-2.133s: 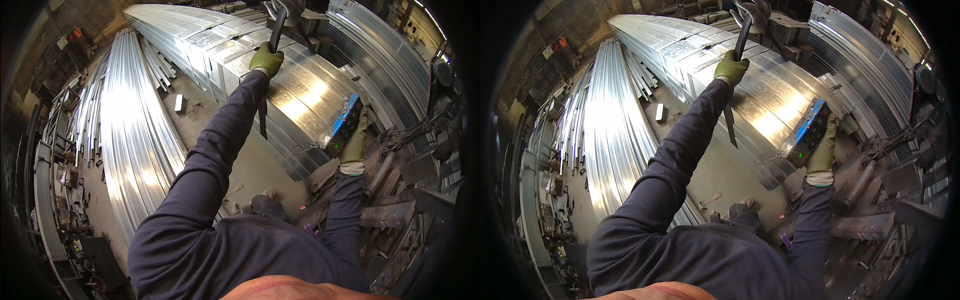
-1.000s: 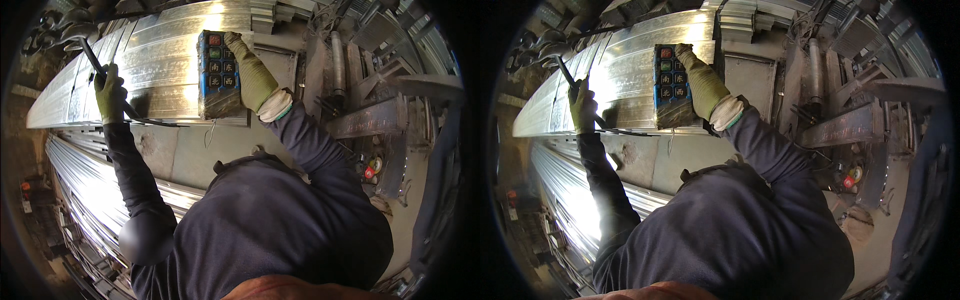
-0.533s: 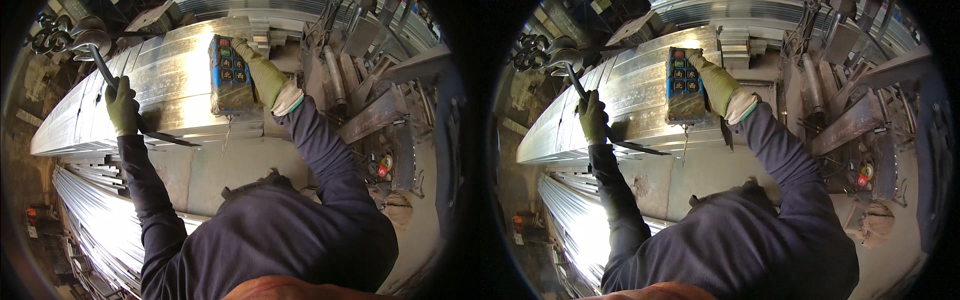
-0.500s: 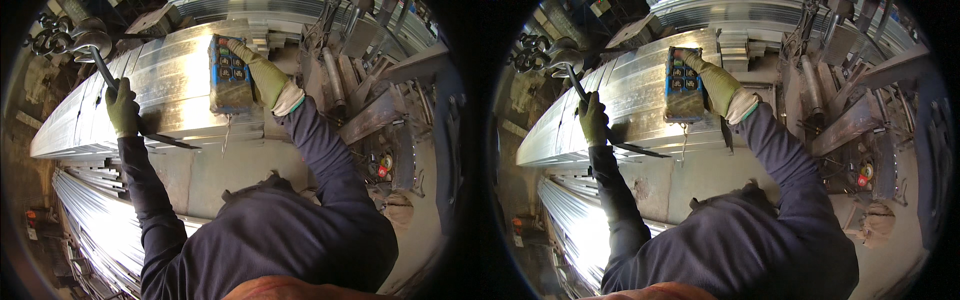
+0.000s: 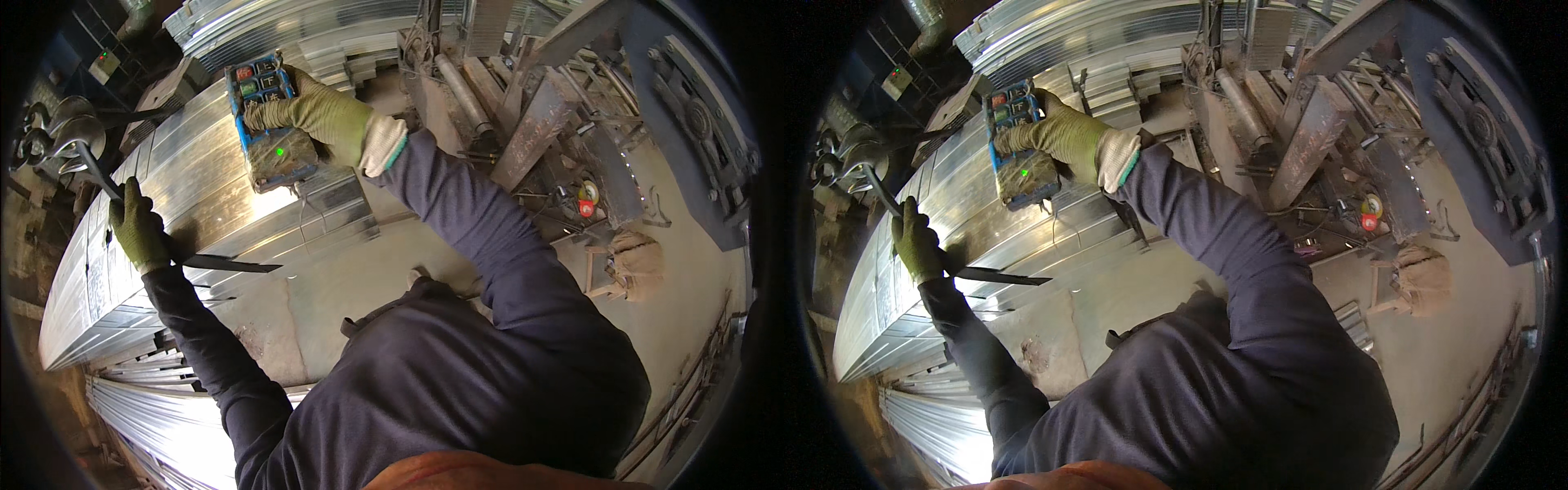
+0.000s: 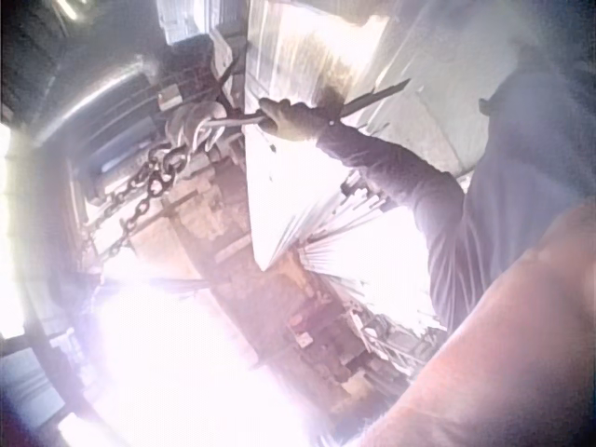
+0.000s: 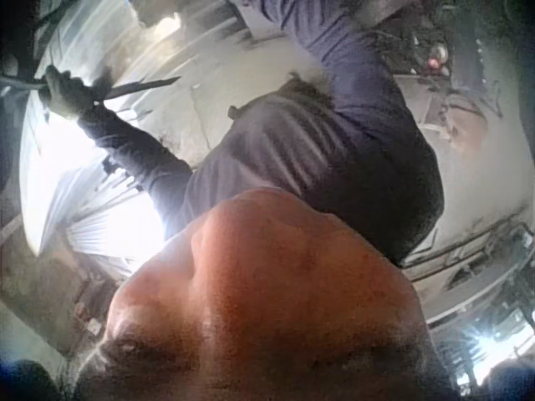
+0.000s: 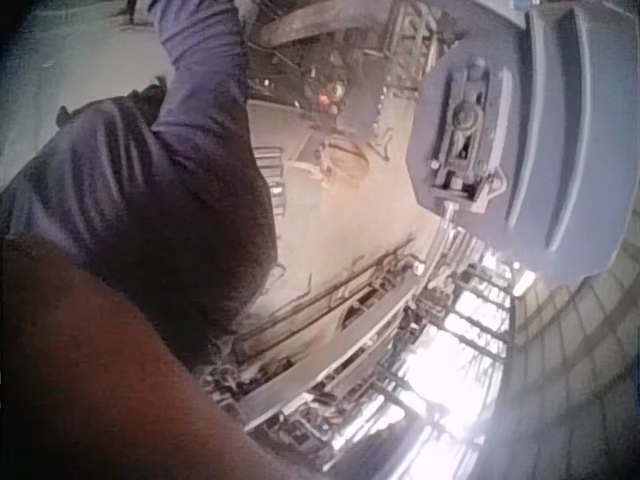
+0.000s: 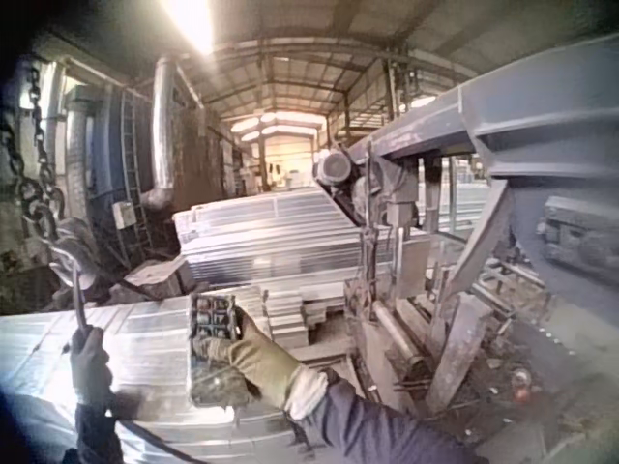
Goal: The person uses a handheld remote to operate an overhead chain hoist, lifting and lowering large metal sheets. They guide the suspended sheets with gloved hands, repositioning them among stacks of metal stock in a workshop.
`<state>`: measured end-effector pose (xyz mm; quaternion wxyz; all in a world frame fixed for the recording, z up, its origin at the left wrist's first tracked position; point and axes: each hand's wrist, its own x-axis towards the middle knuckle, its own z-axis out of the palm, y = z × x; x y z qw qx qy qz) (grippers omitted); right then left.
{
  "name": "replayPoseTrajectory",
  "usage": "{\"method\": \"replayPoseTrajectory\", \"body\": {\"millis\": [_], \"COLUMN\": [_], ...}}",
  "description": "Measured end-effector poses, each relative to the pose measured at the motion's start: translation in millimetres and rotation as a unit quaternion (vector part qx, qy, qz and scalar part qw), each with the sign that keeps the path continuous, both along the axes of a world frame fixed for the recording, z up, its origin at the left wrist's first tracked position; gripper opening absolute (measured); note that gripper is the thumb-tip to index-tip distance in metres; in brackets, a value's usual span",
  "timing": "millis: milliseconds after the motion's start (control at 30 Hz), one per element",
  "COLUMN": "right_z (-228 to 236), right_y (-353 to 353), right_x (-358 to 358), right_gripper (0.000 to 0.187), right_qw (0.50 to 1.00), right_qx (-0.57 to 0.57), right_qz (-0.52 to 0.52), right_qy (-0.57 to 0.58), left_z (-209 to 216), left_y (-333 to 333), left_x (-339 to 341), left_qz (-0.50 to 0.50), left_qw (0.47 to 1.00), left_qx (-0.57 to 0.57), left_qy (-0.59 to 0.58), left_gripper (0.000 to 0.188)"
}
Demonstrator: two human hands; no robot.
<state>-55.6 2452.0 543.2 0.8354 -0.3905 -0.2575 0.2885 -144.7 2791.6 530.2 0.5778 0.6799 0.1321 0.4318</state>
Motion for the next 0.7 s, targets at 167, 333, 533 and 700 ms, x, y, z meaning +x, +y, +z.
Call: {"method": "replayPoseTrajectory", "body": {"millis": [167,333,533,700], "right_z": [-8.0,-4.9,7.2,22.8], "right_y": [-4.1,-6.2,-21.2,-25.1], "right_x": [4.1,9.7,20.8,24.8], "right_gripper": [0.070,0.054,0.048,0.033], "right_qw": [0.998,1.000,0.995,0.995], "right_qx": [-0.009,-0.006,-0.097,-0.090], "right_qz": [-0.035,-0.002,0.000,-0.016], "right_qy": [0.048,0.024,-0.028,-0.050], "left_z": [13.1,6.9,-1.8,19.9], "left_y": [-18.8,7.0,37.3,-1.0], "left_x": [-6.8,-3.7,21.2,23.7], "left_qz": [0.014,0.002,0.134,-0.263], "left_qw": [1.000,1.000,0.845,0.954], "left_qx": [0.001,0.021,0.517,-0.078], "left_qy": [0.002,0.022,-0.003,-0.122], "left_gripper": [0.026,0.027,0.040,0.045]}}
